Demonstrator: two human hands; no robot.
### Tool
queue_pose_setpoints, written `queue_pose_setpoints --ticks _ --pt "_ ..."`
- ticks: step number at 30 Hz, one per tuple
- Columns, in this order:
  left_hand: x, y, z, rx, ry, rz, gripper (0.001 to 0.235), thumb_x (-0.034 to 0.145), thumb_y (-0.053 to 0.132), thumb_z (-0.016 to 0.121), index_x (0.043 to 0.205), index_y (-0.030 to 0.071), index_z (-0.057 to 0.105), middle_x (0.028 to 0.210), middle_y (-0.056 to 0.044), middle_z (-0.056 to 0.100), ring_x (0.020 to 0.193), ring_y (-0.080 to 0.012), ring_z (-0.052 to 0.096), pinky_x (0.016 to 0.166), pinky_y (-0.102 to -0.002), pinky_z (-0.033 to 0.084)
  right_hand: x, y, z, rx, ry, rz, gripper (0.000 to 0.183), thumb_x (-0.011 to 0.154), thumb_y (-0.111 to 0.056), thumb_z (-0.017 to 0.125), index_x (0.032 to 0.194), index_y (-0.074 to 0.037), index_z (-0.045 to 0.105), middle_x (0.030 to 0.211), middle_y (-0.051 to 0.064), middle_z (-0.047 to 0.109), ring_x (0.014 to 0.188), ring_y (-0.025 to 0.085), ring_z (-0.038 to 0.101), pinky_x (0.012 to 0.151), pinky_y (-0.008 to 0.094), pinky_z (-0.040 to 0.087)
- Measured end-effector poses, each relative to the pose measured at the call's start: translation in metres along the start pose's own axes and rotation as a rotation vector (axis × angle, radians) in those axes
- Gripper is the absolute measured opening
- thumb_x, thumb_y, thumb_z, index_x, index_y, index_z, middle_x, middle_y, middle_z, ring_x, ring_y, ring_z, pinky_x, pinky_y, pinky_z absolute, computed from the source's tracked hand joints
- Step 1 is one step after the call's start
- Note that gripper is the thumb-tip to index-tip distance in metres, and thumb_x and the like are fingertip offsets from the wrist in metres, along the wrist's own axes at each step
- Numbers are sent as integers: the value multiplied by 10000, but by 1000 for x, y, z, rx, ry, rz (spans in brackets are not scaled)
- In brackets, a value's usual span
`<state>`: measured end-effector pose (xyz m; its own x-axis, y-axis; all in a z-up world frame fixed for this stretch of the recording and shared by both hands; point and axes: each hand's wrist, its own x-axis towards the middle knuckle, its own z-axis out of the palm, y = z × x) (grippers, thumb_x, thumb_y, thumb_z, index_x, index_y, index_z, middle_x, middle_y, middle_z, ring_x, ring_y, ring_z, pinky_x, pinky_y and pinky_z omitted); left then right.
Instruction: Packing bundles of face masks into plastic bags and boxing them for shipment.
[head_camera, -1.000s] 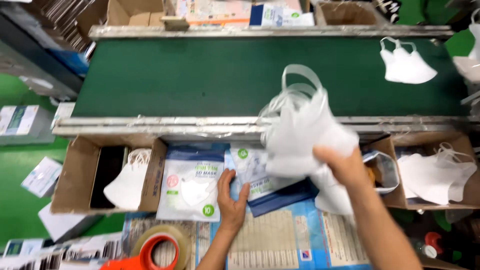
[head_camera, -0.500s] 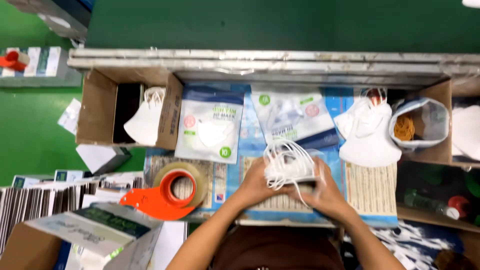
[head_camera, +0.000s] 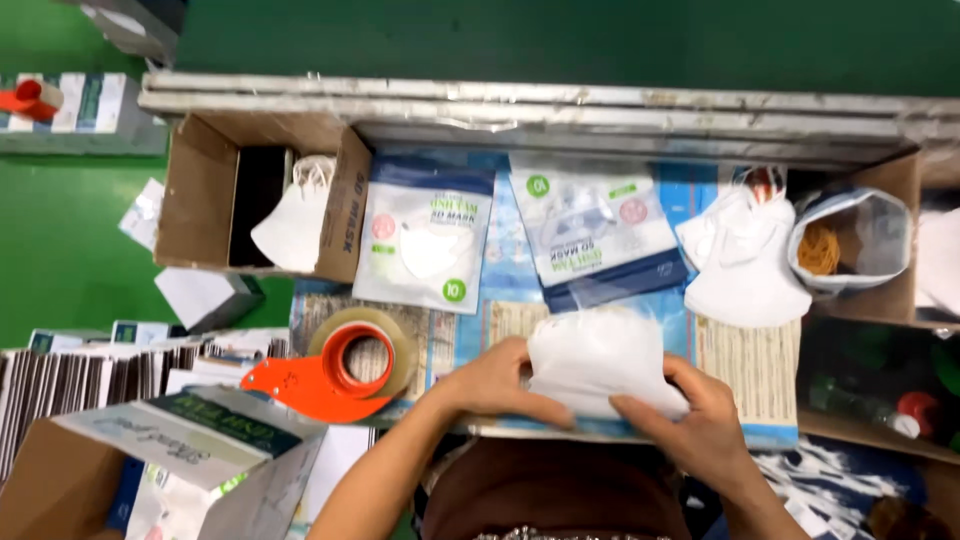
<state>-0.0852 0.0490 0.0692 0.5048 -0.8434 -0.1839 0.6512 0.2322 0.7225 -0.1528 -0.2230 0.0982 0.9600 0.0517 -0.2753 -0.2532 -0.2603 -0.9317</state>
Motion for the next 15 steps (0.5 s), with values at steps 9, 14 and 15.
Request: queue_pose_setpoints --ticks 9,14,15 --pt "23 -20 15 1416 275 620 394 801 250 777 1147 76 704 1123 -107 692 1002 -312 628 908 -427 508 21 27 21 -570 31 -534 558 650 -246 815 1161 -85 663 1080 120 690 1012 365 627 894 459 447" --pt "24 -41 15 1516 156 723 285 781 231 796 1015 109 687 1006 -95 674 937 -325 615 830 -458 485 25 39 16 -368 -70 -225 662 709 -251 823 1323 -135 603 1112 90 738 1011 272 697 891 412 517" --pt "21 -41 21 1488 90 677 269 827 158 743 1082 101 678 1074 -88 679 1013 -304 638 881 -439 504 24 40 14 -281 -160 -53 703 741 -244 804 1397 -163 568 1109 91 770 981 236 740 875 383 556"
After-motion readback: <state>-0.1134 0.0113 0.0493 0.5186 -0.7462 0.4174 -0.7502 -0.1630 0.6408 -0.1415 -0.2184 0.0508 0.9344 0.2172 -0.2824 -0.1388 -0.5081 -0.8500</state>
